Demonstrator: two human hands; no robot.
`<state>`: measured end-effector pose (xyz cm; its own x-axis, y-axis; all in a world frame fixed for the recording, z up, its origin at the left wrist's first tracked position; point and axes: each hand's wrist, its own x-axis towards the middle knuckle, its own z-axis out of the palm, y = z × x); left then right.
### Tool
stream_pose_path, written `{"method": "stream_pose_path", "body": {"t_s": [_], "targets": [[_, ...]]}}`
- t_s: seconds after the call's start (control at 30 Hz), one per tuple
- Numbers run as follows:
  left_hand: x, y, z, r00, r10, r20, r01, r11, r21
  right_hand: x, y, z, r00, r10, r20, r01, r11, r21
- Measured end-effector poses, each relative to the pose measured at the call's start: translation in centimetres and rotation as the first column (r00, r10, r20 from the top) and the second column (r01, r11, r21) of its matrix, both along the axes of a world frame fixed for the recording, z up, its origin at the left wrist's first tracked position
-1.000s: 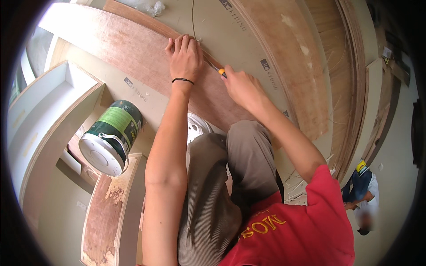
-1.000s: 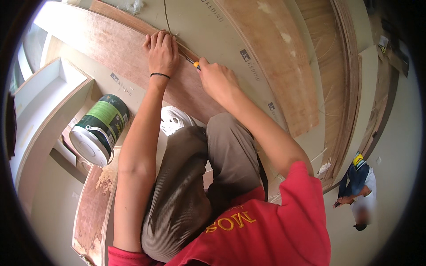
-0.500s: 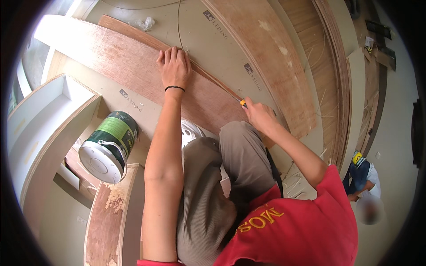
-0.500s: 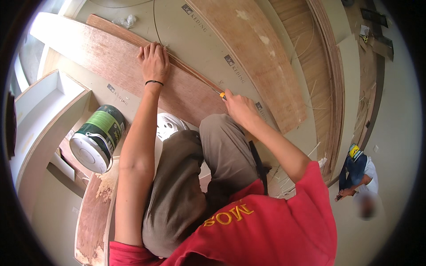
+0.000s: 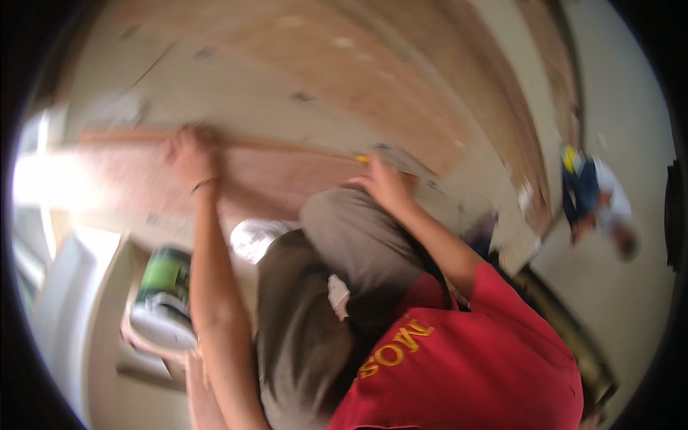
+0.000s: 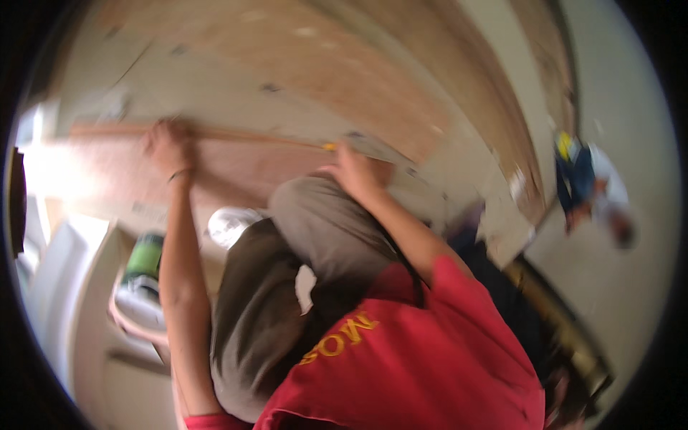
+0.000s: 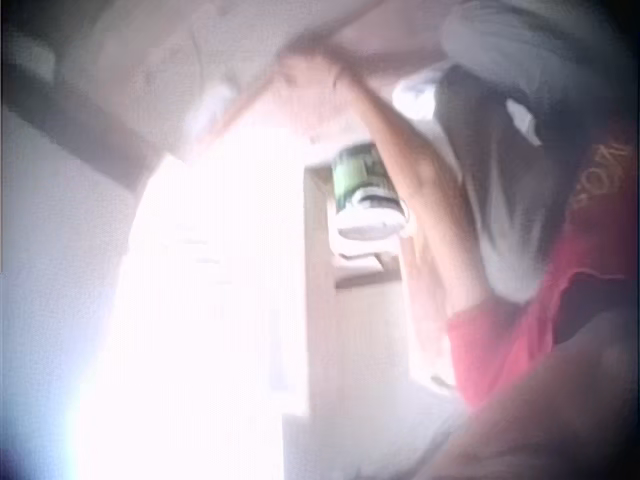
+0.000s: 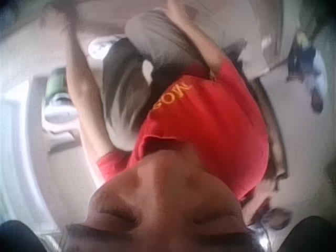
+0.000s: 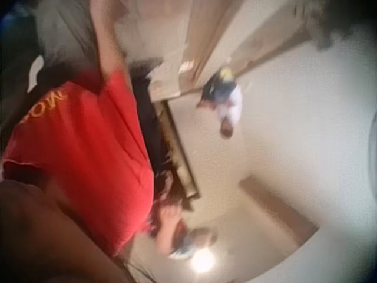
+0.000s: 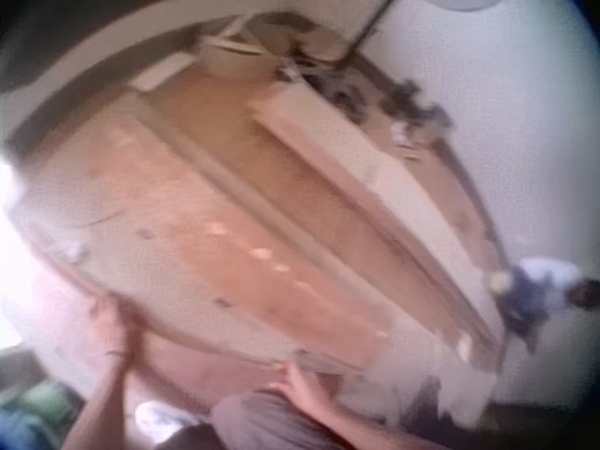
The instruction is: The person positions a long wooden plank on the floor and uses a utility knife to score along its length. They repeatedly run the blade along the plank to deepen the cut line.
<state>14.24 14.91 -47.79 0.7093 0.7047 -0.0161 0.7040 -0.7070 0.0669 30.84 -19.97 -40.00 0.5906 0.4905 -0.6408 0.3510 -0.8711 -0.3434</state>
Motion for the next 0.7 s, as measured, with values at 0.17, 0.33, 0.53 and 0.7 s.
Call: {"method": "stream_pose_path", "body": {"t_s": [0.17, 0.33, 0.53, 0.7], "targets": [[1.1, -0.8, 0.3, 0.987, 0.044, 0.154, -0.054, 0.997, 0.061, 1.0, 0.6, 1.2, 0.992, -0.121, -0.048, 0.125, 0.988, 0.088], [1.2, -0.7, 0.3, 0.994, 0.073, 0.084, -0.076, 0.996, 0.035, 0.7, 0.0, 0.9, 0.989, -0.125, -0.082, 0.128, 0.991, 0.026], [1.2, -0.8, 0.5, 0.99, 0.054, 0.133, -0.06, 0.997, 0.041, 2.0, -0.6, -0.9, 0.989, -0.012, -0.146, 0.02, 0.998, 0.053], [0.7, -0.6, 0.5, 0.986, 0.061, 0.157, -0.068, 0.997, 0.042, 1.5, -0.6, 2.3, 0.998, 0.031, -0.057, -0.026, 0.996, 0.084]]}}
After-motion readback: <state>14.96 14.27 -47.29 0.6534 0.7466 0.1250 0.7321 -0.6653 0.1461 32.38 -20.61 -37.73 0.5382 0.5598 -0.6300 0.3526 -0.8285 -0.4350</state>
